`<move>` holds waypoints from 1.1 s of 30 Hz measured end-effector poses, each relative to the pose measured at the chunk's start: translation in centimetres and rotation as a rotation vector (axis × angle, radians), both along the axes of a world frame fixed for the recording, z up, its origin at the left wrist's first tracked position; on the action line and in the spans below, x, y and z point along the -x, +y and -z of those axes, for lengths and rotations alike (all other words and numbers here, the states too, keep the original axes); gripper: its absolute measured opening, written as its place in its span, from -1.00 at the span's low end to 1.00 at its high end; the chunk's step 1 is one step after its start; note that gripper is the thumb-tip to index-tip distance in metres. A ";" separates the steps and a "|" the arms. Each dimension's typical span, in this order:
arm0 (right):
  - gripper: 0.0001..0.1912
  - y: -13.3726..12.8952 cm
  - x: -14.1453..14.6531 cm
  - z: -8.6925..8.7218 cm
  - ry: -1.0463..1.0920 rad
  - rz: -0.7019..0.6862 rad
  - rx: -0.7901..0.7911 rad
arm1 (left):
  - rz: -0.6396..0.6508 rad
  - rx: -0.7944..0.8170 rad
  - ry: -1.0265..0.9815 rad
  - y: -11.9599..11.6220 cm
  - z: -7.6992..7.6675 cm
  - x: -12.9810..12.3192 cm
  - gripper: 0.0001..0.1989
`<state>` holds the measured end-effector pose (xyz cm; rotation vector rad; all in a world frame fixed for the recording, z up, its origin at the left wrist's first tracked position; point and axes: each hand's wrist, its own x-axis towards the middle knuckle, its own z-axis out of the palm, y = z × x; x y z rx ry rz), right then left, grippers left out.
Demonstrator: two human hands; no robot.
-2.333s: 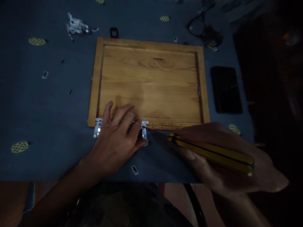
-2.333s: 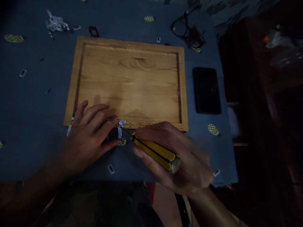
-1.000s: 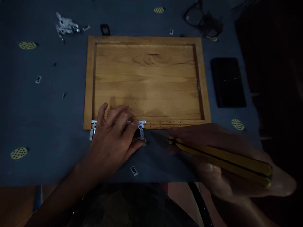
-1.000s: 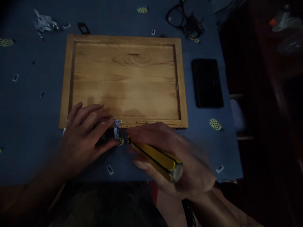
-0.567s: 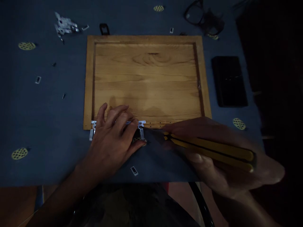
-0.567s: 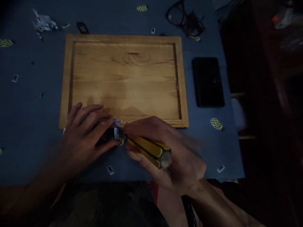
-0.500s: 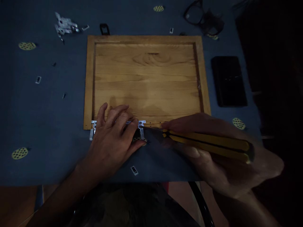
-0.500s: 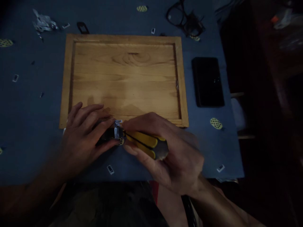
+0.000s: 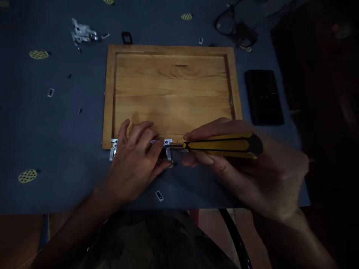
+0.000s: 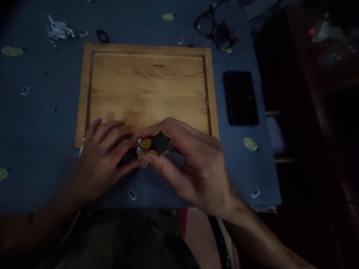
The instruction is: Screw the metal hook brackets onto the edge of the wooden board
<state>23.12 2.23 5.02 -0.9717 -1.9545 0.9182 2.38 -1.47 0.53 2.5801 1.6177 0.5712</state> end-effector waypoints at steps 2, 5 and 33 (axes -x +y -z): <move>-0.75 0.2 0.1 0.3 0.025 0.005 -0.025 | 0.006 0.009 0.001 0.0 0.0 0.1 -0.79; -0.78 0.4 0.4 0.7 0.035 0.031 -0.032 | 0.013 -0.015 -0.005 -0.1 0.2 0.1 -0.80; -0.96 0.7 1.0 0.9 -0.237 0.016 -0.383 | -0.013 -0.020 -0.024 -0.1 1.0 0.1 -0.67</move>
